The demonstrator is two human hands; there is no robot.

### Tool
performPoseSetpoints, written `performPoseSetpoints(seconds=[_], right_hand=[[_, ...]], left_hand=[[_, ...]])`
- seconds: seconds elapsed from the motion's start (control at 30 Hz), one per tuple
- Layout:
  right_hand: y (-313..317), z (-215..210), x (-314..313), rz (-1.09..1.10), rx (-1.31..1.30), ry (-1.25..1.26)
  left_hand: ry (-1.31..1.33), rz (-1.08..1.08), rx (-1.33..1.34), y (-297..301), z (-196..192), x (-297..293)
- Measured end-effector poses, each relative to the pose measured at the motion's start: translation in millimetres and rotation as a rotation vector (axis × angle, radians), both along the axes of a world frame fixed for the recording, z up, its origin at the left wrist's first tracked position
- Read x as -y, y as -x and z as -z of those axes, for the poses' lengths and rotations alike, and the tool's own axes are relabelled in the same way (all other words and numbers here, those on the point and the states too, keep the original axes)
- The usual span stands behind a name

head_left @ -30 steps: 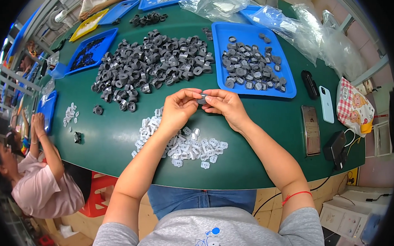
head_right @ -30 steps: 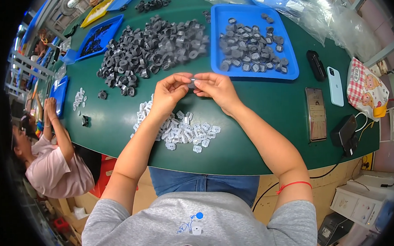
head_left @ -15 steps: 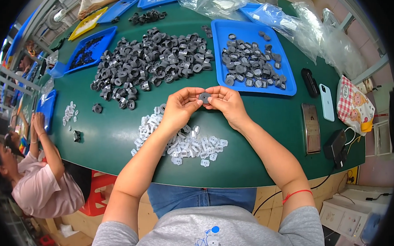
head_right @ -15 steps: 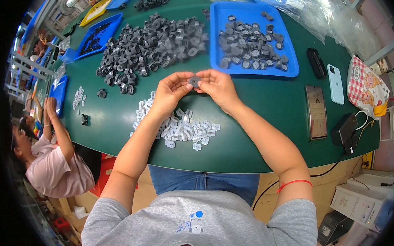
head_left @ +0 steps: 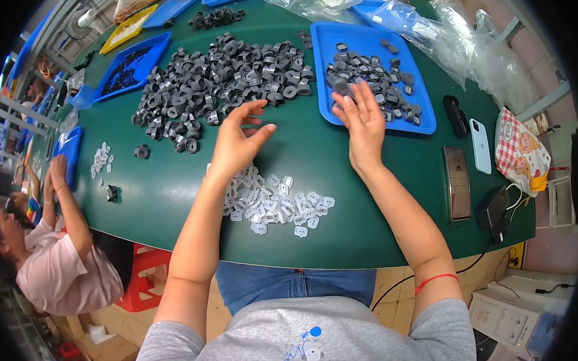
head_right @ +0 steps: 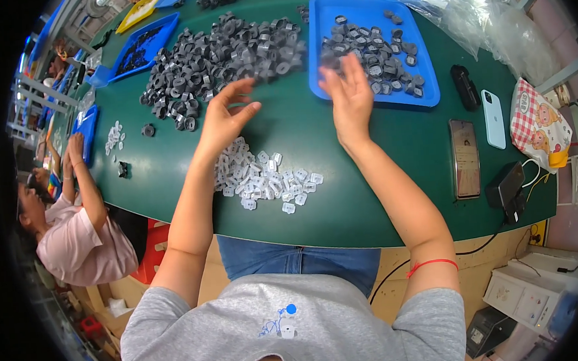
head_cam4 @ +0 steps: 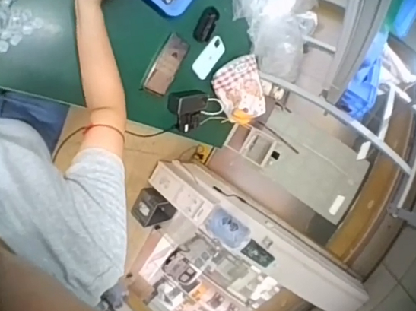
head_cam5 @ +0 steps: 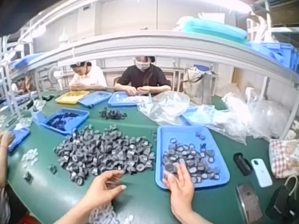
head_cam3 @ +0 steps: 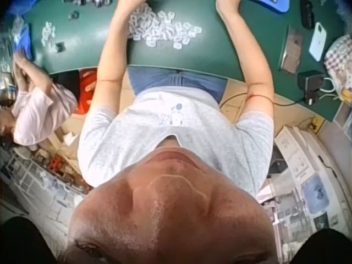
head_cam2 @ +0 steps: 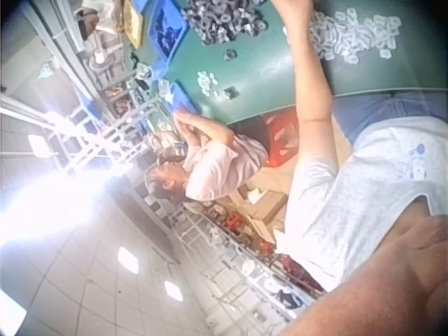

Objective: The person assembles plastic parts by fitting small white inserts into gray plastic casings by hand.

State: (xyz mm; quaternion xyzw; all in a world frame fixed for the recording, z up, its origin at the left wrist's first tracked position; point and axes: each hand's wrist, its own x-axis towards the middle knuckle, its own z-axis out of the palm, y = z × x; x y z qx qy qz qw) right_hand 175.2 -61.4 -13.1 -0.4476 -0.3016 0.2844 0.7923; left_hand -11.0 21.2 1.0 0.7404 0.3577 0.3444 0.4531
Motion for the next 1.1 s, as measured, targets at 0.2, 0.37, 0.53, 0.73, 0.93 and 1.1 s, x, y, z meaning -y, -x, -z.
performPoseSetpoints(seconds=[0.2,0.37,0.53,0.73,0.93,1.1], right_hand=[[13.8,8.0,11.5,-0.252,0.464,0.152],[23.2,8.8,20.8,-0.694,1.063,0.142],[17.6,14.8,22.8,-0.665,1.282,0.094],[24.7,21.5,16.6,-0.521,0.985,0.157],[19.8,23.5,16.8,-0.491,0.484,0.247],[24.9,22.1,14.6,-0.419,0.327,0.183]], left_hand=[[-0.33,-0.034,-0.737,31.5,-4.9,-10.0],[-0.183,-0.003,-0.804,32.9,-13.4,-10.1],[-0.158,0.004,-0.723,21.3,-7.2,-12.2],[-0.32,-0.093,-0.515,10.6,-2.7,-2.3],[-0.235,-0.092,-0.263,-5.3,7.5,2.6],[0.339,0.067,0.106,-14.7,8.5,16.0]])
